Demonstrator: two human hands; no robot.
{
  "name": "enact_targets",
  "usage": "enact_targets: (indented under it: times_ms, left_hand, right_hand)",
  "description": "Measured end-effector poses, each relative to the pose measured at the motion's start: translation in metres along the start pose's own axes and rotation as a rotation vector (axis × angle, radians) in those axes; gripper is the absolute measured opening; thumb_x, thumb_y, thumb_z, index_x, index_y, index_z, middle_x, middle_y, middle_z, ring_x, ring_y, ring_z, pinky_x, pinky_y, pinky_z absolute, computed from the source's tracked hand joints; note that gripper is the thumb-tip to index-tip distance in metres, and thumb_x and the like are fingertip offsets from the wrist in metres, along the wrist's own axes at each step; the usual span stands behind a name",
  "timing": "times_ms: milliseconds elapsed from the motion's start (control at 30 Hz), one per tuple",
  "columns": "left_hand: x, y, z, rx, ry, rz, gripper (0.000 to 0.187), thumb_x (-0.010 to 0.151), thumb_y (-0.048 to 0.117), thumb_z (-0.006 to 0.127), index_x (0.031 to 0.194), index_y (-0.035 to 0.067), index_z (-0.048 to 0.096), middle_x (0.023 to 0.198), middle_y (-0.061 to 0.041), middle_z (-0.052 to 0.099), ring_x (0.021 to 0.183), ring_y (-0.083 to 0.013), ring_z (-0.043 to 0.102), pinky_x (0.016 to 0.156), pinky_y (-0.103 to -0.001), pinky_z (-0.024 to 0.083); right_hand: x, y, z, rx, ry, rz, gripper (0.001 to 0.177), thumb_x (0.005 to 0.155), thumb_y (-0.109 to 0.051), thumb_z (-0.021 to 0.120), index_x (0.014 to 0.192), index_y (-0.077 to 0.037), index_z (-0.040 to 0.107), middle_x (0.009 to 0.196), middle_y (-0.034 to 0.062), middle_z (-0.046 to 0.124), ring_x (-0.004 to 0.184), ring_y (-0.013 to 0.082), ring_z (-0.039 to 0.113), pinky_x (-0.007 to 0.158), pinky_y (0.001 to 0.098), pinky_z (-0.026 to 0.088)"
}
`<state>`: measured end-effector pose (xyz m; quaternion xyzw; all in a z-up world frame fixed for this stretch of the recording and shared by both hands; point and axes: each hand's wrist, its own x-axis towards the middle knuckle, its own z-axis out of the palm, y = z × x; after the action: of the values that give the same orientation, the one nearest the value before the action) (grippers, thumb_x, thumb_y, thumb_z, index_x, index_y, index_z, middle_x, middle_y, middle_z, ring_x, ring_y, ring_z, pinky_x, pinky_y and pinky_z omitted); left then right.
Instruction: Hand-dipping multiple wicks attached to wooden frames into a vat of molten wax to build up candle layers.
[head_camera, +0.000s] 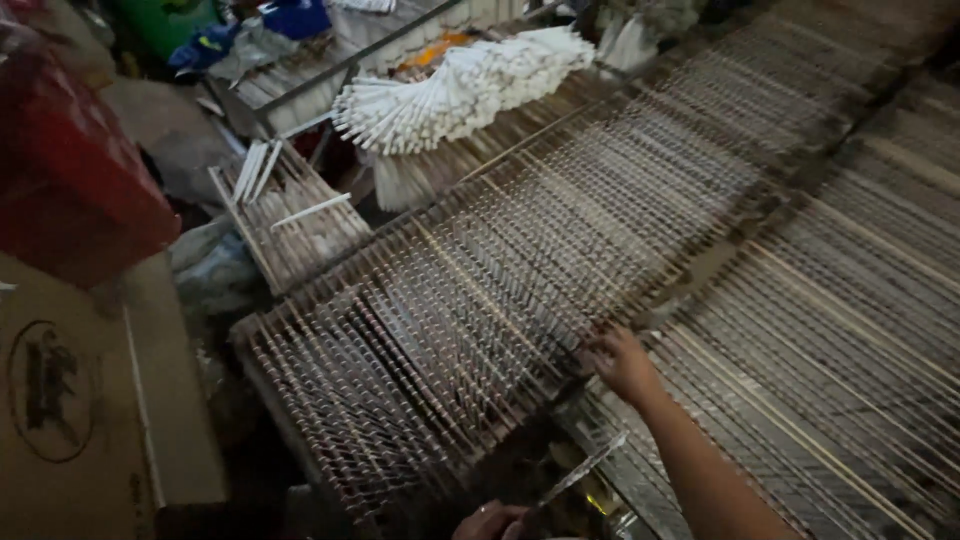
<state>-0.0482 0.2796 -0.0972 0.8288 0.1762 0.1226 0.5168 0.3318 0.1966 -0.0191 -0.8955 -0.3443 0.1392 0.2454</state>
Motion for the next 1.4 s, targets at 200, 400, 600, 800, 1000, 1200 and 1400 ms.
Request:
enact_targets:
  times_ms: [200,400,600,800,1000,1200,1400]
  left_hand:
    - [0.032,0.053,0.018,-0.044,-0.090,0.567,0.020,0.106,0.018,0.057,0.114,0.002,0.067,0.093,-0.015,0.068,0.080,-0.0300,0.066,0.073,-0.038,0.051]
    - [0.048,0.086,0.079,-0.078,-0.409,0.367,0.019,0.104,0.027,0.060,0.112,0.012,0.070,0.095,-0.008,0.067,0.091,-0.0255,0.066,0.080,-0.037,0.050]
    - [0.057,0.128,0.100,0.037,-0.602,0.303,0.030,0.105,0.033,0.052,0.122,0.016,0.069,0.114,-0.007,0.070,0.106,-0.0238,0.067,0.086,-0.036,0.049]
    - [0.047,0.138,0.100,0.021,-0.539,0.321,0.033,0.104,0.033,0.052,0.123,0.011,0.070,0.116,-0.009,0.071,0.103,-0.0284,0.069,0.085,-0.041,0.052]
    - [0.038,0.137,0.089,0.015,-0.498,0.335,0.032,0.106,0.025,0.049,0.124,0.005,0.067,0.111,-0.011,0.073,0.097,-0.0291,0.068,0.081,-0.041,0.051]
    - [0.042,0.175,0.036,0.310,-0.386,0.584,0.029,0.104,0.031,0.058,0.120,0.017,0.076,0.106,-0.004,0.078,0.088,-0.0258,0.072,0.072,-0.040,0.056]
    - [0.057,0.180,0.001,0.497,-0.438,0.646,0.024,0.092,0.020,0.078,0.115,0.019,0.080,0.086,-0.003,0.065,0.074,-0.0270,0.064,0.061,-0.044,0.052]
  right_hand:
    - [-0.111,0.076,-0.070,0.235,0.391,0.336,0.027,0.090,-0.001,0.069,0.111,-0.015,0.077,0.095,0.0028,0.059,0.071,0.0147,0.053,0.063,0.0302,0.048]
    - [-0.199,0.226,-0.159,0.543,0.851,0.338,0.035,0.084,-0.003,0.068,0.118,-0.012,0.073,0.090,-0.0015,0.060,0.076,0.0079,0.048,0.065,0.0238,0.037]
    - [-0.290,0.282,-0.182,1.404,1.006,0.333,0.023,0.094,-0.010,0.072,0.113,-0.024,0.068,0.080,0.0032,0.055,0.070,0.0157,0.056,0.064,0.0265,0.045]
    - [-0.298,0.233,-0.134,1.784,0.564,0.143,0.026,0.077,-0.006,0.067,0.101,-0.018,0.063,0.071,-0.0085,0.043,0.063,0.0038,0.042,0.066,0.0176,0.035]
    - [-0.288,0.162,-0.045,2.131,0.142,0.426,0.008,0.080,-0.014,0.065,0.079,-0.018,0.058,0.070,0.0039,0.055,0.067,0.0180,0.053,0.062,0.0314,0.047]
    - [-0.304,0.079,-0.078,1.860,-0.218,0.379,0.060,0.104,-0.050,0.049,0.093,0.006,0.068,0.080,0.0143,0.067,0.049,0.0159,0.060,0.041,0.0254,0.049]
    - [-0.333,0.077,-0.064,1.503,-0.359,0.574,0.040,0.090,-0.015,0.071,0.117,0.015,0.076,0.093,0.0204,0.075,0.058,0.0208,0.062,0.042,0.0260,0.047]
